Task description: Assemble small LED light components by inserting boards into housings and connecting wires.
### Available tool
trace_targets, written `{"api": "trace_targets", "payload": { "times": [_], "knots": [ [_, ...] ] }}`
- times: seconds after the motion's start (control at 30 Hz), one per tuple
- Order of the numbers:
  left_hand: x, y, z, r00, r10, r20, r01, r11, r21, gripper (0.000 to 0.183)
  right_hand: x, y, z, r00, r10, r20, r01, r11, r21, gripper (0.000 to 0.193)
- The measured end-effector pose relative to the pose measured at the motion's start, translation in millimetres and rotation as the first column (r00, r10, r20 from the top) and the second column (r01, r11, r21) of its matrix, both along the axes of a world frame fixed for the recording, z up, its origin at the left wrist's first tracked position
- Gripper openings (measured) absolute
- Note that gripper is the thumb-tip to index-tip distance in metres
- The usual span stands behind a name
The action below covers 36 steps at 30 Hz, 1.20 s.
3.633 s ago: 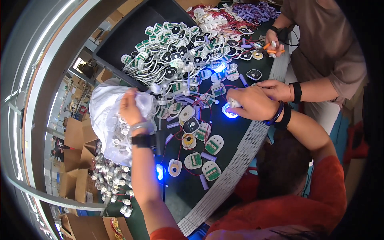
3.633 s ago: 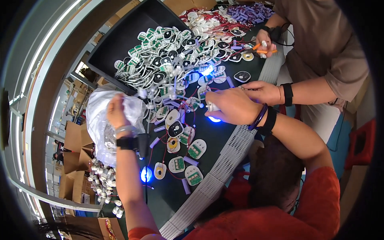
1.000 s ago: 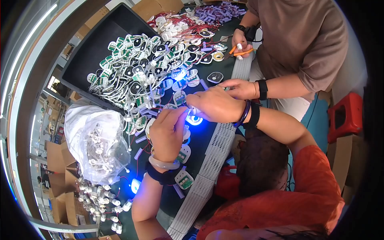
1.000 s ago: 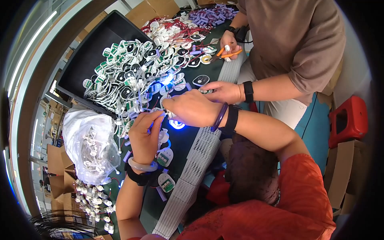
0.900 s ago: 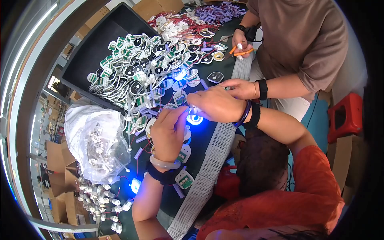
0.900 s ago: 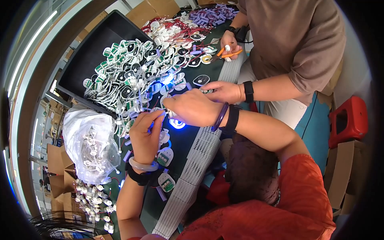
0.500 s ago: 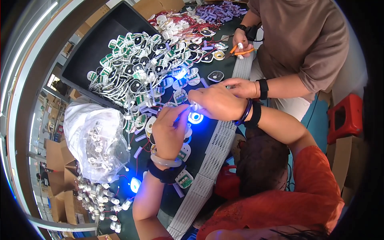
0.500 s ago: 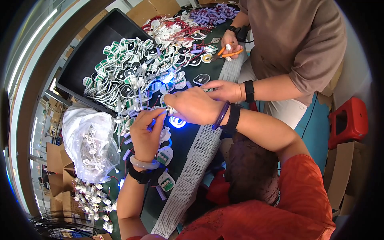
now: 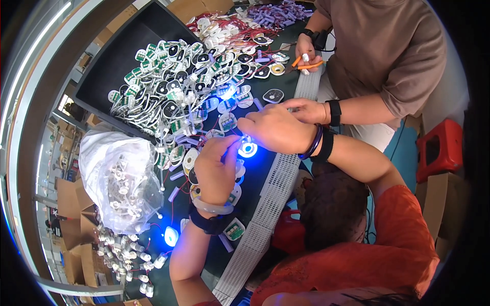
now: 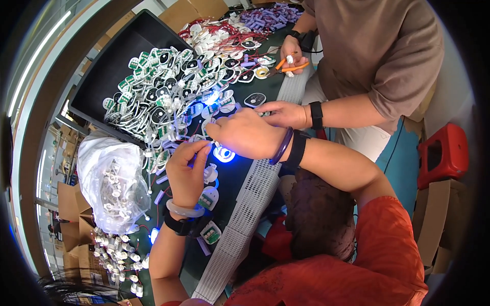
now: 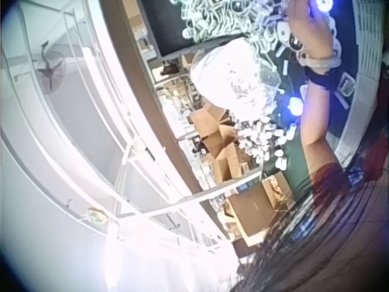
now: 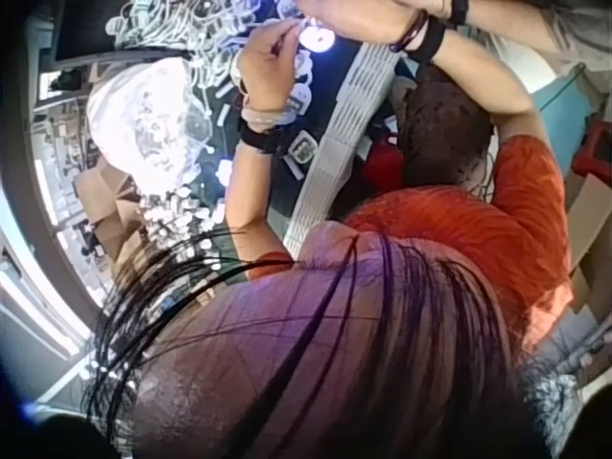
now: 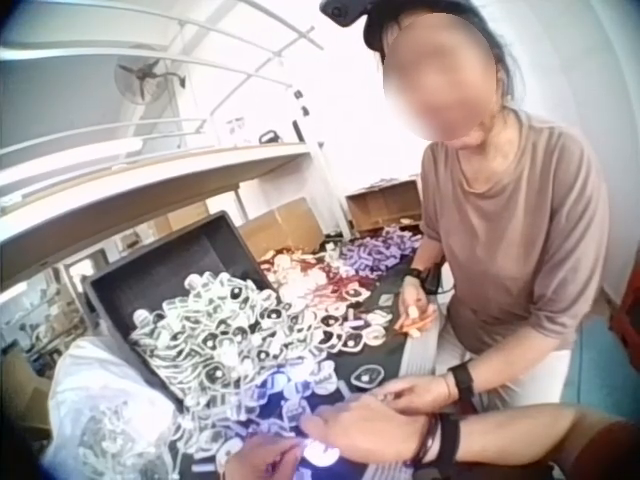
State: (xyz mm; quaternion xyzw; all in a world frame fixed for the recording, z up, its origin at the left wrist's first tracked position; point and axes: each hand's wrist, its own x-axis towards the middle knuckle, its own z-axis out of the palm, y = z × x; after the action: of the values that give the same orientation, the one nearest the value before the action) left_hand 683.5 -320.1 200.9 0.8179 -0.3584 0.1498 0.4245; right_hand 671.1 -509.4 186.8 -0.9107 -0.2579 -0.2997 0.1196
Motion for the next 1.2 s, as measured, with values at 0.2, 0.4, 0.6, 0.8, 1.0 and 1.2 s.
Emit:
{"api": "trace_targets", "payload": {
  "times": [0.2,0.4,0.6,0.8,1.0,1.2],
  "knots": [
    [0,2,5,0.837,-0.044,0.545,-0.128,0.954,0.273,0.012,1,0,-1,0.998,0.04,-0.049,-0.04,0.999,-0.01,0.016],
    [1,2,0,0.988,-0.028,0.154,0.002,0.986,0.17,0.011,1,-4,-4,0.99,0.113,-0.086,-0.114,0.993,-0.004,0.017],
    [4,0,2,0.998,-0.065,0.007,0.064,0.994,0.093,0.01,-1,0,-2,0.992,0.086,-0.095,-0.087,0.996,-0.008,0.018],
    [1,-1,5,0.842,-0.143,0.521,-0.073,0.926,0.371,0.015,2,-13,-2,0.871,0.381,-0.311,-0.299,0.912,0.282,0.029],
    [23,9,16,0.817,-0.337,0.467,0.113,0.889,0.444,0.027,4,-10,2,0.881,0.281,-0.38,-0.227,0.957,0.183,0.027],
    [18,57,-1,0.987,0.121,0.109,-0.129,0.989,0.076,0.019,-4,-2,3,0.957,0.157,-0.243,-0.134,0.985,0.109,0.024]
  ]
}}
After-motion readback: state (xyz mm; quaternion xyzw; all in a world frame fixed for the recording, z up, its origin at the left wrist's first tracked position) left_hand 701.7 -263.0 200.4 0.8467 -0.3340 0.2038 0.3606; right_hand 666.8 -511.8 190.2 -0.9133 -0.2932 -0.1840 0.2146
